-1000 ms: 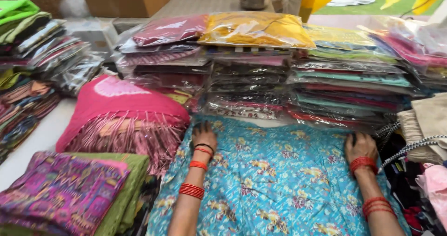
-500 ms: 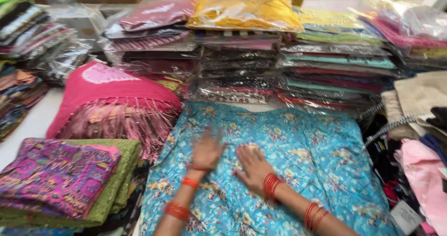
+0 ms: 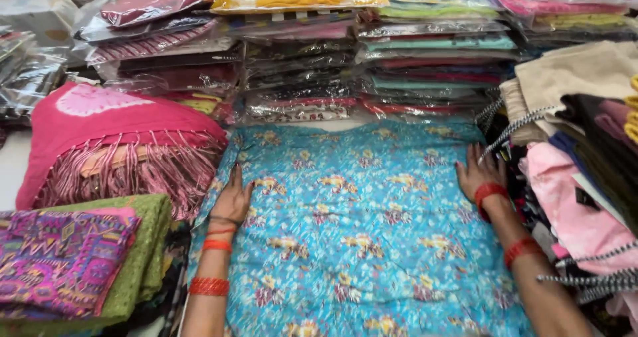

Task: The person folds a purple patterned scarf on a white table, smoothing it out before placing it in a cardboard box. They then unfold a blue floral dress, smooth it flat on the table, and begin folding it.

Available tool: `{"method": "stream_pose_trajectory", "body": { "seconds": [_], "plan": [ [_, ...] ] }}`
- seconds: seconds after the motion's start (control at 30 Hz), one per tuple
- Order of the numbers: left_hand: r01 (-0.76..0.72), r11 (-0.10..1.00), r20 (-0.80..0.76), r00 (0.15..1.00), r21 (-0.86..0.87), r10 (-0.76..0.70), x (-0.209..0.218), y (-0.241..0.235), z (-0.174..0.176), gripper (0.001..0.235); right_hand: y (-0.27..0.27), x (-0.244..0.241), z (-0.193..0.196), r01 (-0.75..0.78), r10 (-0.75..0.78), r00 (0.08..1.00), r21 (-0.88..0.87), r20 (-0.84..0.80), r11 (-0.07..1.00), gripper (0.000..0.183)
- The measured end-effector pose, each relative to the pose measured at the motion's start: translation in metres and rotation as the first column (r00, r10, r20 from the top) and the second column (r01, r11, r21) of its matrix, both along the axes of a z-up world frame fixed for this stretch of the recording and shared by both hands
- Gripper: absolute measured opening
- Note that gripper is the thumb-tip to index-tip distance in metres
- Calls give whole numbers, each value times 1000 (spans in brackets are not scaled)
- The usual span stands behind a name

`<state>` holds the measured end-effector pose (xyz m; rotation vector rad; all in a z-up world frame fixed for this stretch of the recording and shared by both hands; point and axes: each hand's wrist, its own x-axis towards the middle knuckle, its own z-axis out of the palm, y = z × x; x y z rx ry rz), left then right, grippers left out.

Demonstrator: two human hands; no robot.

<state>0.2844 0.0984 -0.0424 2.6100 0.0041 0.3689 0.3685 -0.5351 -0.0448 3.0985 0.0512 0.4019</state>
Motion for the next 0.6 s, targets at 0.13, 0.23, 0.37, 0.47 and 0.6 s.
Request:
{"method": "stream_pose_trajectory", "body": {
  "seconds": [0.13, 0.23, 0.37, 0.47, 0.6],
  "plan": [
    [-169, 909, -56, 977, 380, 205, -16, -58, 6, 65, 70, -26, 37, 150, -154, 988, -234, 1, 961, 30],
    [67, 985, 187, 978, 158, -97, -47, -127, 2, 73, 161, -64, -26, -462, 367, 839, 170, 401, 870, 55],
    [288, 912, 180, 920, 292, -348, -134, -180, -3, 77, 267, -180, -16, -527, 562, 826, 291, -44, 798, 61],
    [352, 907, 59, 925, 230, -374, -163, -160, 24, 82, 236, -201, 5, -662, 671, 741, 201, 26, 722, 70],
    [179, 900, -139, 981, 398, -134, -183, -86, 55, 96, 89, -188, -15, -423, 441, 893, 168, -87, 891, 70]
  ]
}}
